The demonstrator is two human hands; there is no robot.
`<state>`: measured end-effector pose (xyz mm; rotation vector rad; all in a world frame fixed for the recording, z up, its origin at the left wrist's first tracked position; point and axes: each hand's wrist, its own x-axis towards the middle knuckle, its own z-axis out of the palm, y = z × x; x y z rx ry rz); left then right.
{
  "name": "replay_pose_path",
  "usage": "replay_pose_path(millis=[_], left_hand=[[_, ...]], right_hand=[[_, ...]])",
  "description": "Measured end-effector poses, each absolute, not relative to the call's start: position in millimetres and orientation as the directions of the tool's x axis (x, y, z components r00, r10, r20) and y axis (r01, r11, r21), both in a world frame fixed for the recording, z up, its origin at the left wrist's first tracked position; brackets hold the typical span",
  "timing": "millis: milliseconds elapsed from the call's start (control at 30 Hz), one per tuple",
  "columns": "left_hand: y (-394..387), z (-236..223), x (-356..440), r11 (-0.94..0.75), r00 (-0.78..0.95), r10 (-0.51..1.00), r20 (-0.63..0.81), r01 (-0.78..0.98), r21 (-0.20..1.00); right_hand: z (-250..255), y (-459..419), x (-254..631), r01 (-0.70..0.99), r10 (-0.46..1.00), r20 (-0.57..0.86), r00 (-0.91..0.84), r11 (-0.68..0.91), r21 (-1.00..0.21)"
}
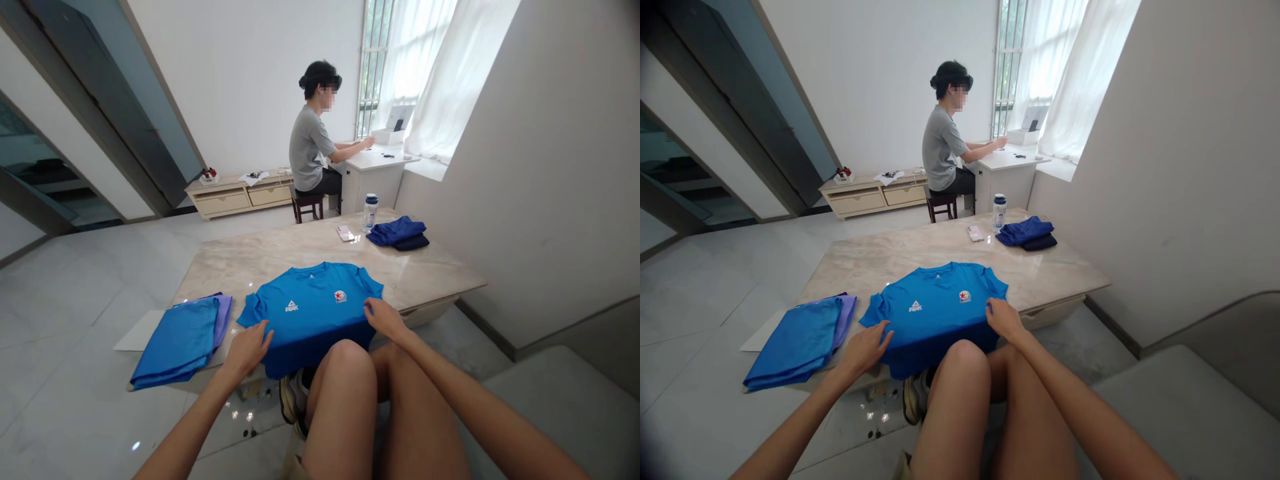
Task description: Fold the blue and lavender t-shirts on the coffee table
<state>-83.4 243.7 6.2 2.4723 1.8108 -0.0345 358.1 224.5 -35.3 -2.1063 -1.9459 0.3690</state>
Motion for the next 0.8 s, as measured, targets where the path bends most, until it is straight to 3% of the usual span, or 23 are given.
replay_pose_path(millis=[133,300,433,533,800], left_hand=[[274.2,-16.8,-75.6,-0.365,0.36,0.931,0.064,0.922,0.128],[302.7,-63.2,-57.3,-0.389,0.362,0.917,0.167,0.904,0.175],[305.3,-80.8,-50.1,-0.367,0.332,0.92,0.207,0.917,0.158],[303.7,-82.6,-49.3,-0.36,0.327,0.922,0.208,0.921,0.15],[300.9,-74.1,-44.3,-0.341,0.313,0.928,0.202,0.932,0.123]], right_hand=[[-33.1,270.9,394.6,0.893,0.952,0.044,0.304,-0.268,-0.363],[-50.6,309.3,411.0,0.875,0.913,0.008,0.409,-0.389,-0.289],[-62.4,315.0,414.5,0.908,0.939,0.036,0.343,-0.321,-0.269],[-65.5,305.6,427.4,0.901,0.95,0.05,0.307,-0.274,-0.337],[-48.9,248.3,472.1,0.798,0.855,0.028,0.518,-0.472,-0.376]])
